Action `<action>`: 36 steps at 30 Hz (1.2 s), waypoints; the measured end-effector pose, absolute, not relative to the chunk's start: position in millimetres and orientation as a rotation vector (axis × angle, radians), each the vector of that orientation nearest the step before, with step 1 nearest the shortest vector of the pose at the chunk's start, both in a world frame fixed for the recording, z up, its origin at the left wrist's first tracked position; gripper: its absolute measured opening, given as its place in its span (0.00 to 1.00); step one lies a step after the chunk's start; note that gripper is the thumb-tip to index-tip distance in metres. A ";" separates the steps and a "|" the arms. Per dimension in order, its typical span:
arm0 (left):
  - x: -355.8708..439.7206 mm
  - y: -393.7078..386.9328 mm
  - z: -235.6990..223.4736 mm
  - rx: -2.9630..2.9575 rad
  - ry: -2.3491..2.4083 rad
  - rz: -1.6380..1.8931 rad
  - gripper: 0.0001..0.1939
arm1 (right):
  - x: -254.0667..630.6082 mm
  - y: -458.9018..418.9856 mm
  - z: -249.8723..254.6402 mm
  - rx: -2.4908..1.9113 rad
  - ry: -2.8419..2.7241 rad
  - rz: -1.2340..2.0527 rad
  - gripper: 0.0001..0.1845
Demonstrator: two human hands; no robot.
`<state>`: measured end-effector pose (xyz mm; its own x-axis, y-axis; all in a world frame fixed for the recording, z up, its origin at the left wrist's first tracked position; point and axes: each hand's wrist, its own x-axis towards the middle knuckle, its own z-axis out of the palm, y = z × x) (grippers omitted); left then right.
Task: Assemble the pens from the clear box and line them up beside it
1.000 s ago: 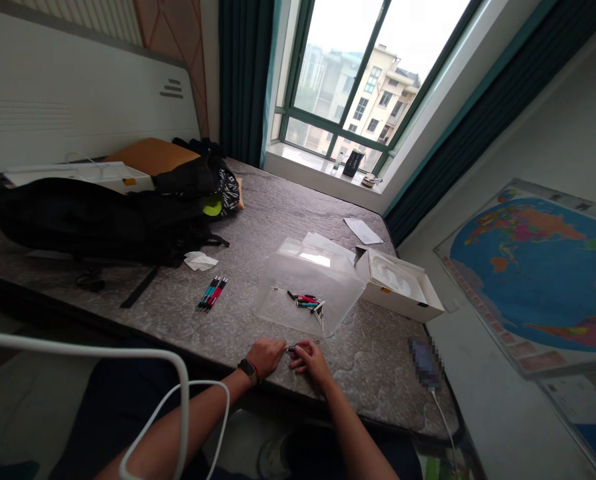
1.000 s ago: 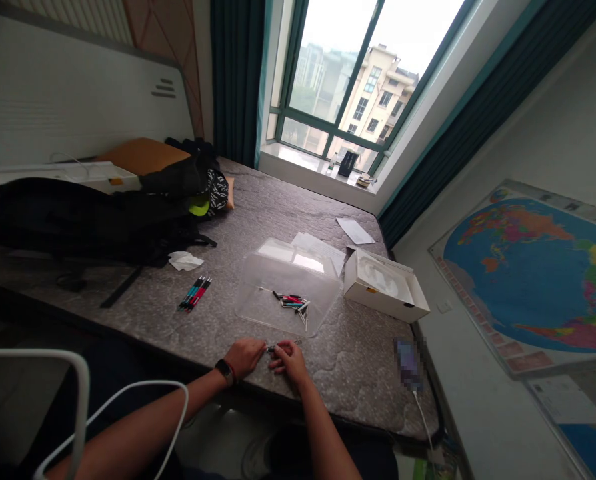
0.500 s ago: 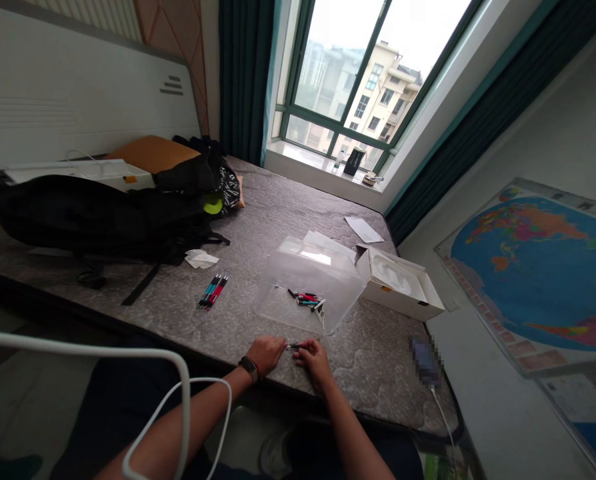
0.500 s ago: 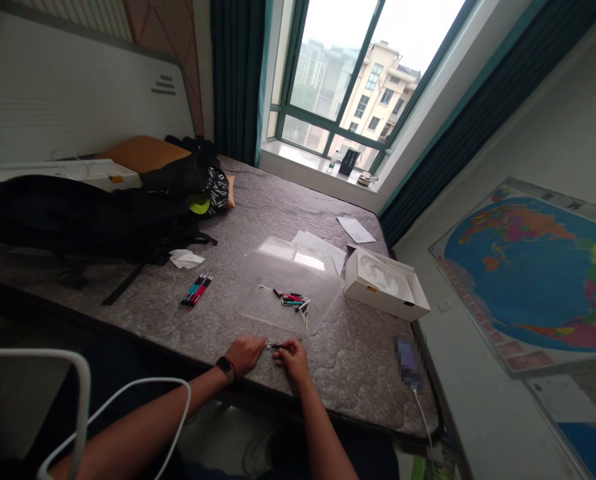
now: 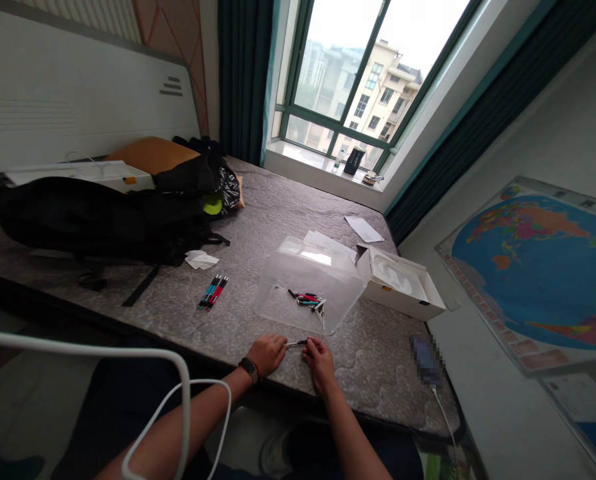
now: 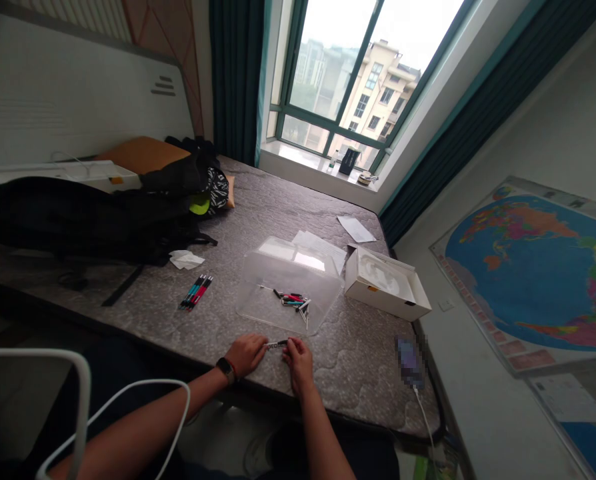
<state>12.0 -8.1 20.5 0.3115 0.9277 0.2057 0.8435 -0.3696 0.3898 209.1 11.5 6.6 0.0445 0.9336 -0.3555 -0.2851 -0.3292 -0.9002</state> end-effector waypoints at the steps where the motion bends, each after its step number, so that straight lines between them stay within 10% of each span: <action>1: 12.0 -8.1 21.1 2.378 1.609 0.597 0.13 | 208.2 11.2 6.8 -1.286 -0.769 1.516 0.23; 36: 8.9 -5.7 12.0 2.476 1.539 0.588 0.14 | 205.7 11.2 4.3 -1.297 -0.863 1.601 0.28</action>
<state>8.9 -5.7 12.0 0.3907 0.8886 0.2403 0.8225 -0.4543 0.3422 205.7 11.2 4.3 -0.0709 0.9272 -0.3678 -0.2025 -0.3744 -0.9049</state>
